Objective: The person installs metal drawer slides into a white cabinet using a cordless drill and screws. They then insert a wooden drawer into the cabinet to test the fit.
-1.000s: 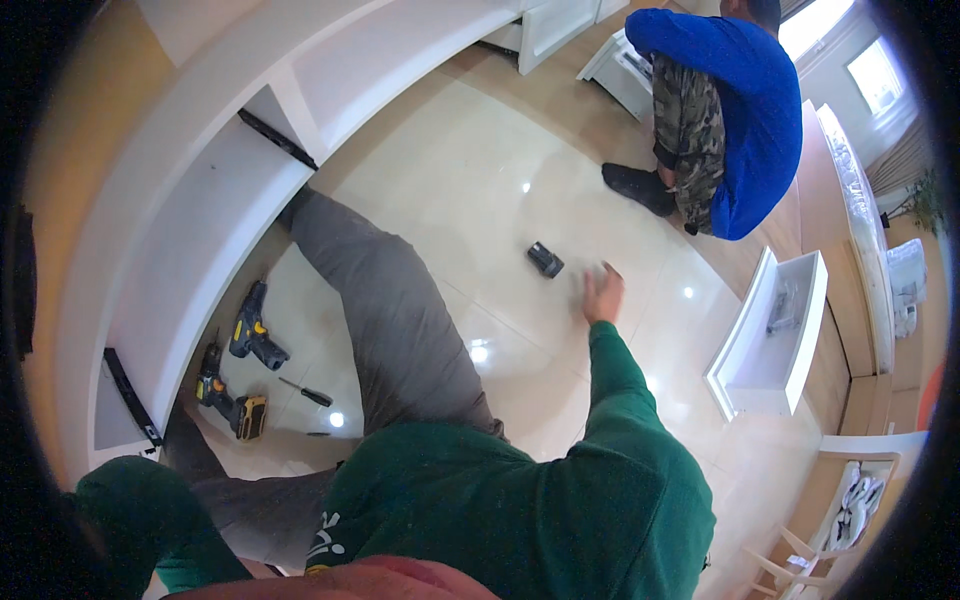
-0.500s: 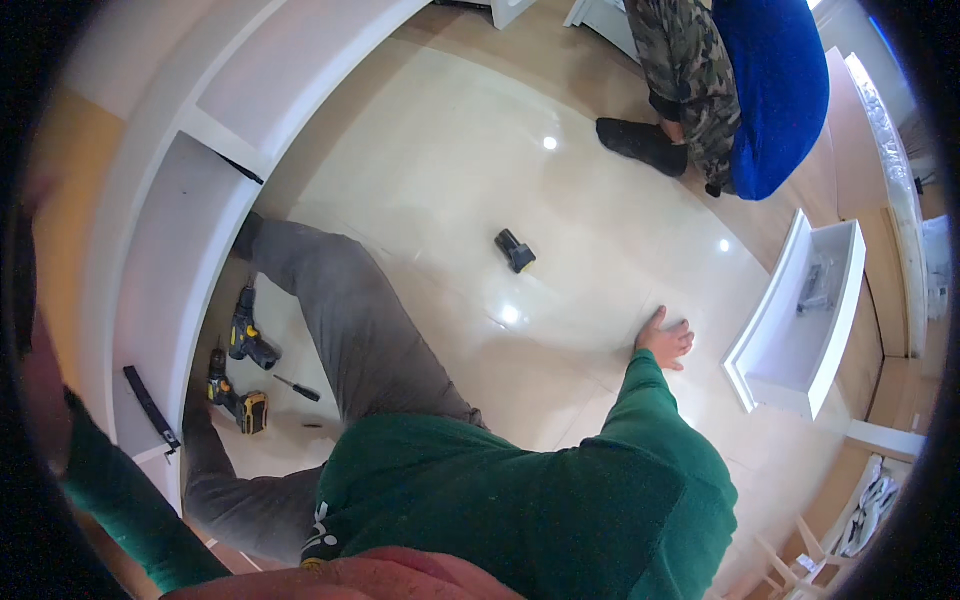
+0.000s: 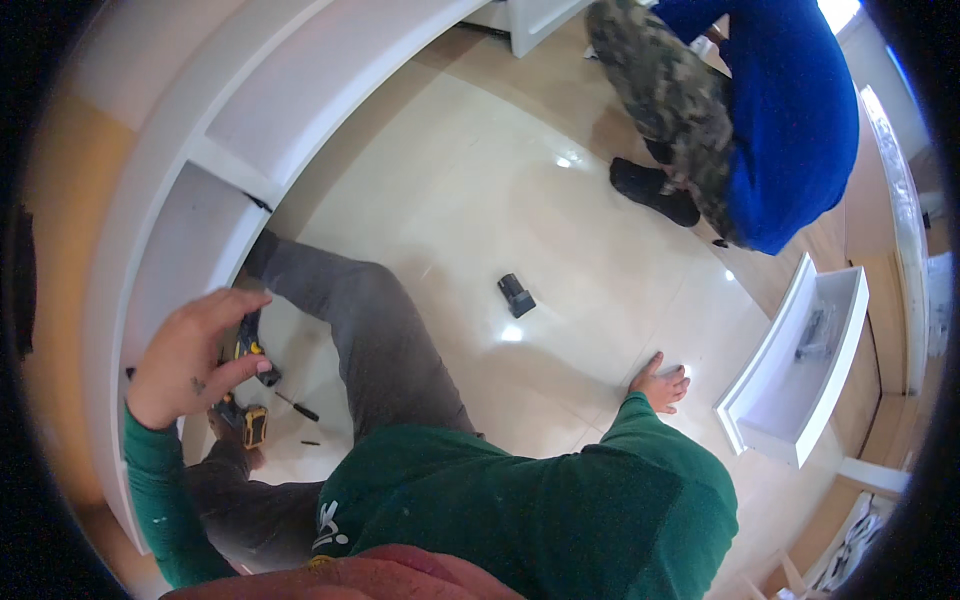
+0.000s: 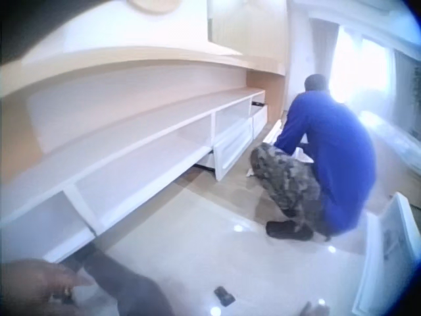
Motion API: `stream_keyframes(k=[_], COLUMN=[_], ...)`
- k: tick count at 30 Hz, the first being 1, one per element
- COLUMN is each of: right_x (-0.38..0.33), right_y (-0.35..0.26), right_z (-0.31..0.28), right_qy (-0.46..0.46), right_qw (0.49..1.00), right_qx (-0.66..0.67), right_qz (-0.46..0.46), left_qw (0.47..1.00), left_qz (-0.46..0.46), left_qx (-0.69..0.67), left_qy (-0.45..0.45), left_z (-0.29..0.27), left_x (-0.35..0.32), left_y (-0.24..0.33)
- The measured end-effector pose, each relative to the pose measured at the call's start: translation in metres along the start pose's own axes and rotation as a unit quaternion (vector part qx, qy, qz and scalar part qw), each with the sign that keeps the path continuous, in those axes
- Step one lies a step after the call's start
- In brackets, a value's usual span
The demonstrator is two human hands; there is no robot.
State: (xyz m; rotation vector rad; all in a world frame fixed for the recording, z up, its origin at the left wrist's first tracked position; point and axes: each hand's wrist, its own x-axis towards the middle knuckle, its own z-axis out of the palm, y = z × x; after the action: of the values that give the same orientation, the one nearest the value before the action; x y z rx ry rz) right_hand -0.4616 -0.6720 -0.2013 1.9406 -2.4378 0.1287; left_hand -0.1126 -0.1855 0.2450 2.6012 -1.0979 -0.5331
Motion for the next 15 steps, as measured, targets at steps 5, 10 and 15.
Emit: stream_keyframes(k=[5,10,15], right_x=[0.0,0.003,0.01], right_y=[-0.005,0.006,-0.003], right_z=[-0.002,-0.005,-0.013], right_qy=[-0.002,0.004,-0.005], right_qw=[1.0,0.999,0.998], right_qx=[0.005,0.013,0.055], right_qz=[-0.011,-0.039,-0.024], left_qw=[0.994,0.996,0.991], left_qz=[-0.075,-0.014,0.041], left_qx=[-0.063,-0.076,-0.127], left_qy=[-0.051,-0.054,-0.014], left_z=[0.063,0.115,0.161], left_x=[-0.018,0.031,0.078], left_y=[-0.041,-0.037,-0.014])
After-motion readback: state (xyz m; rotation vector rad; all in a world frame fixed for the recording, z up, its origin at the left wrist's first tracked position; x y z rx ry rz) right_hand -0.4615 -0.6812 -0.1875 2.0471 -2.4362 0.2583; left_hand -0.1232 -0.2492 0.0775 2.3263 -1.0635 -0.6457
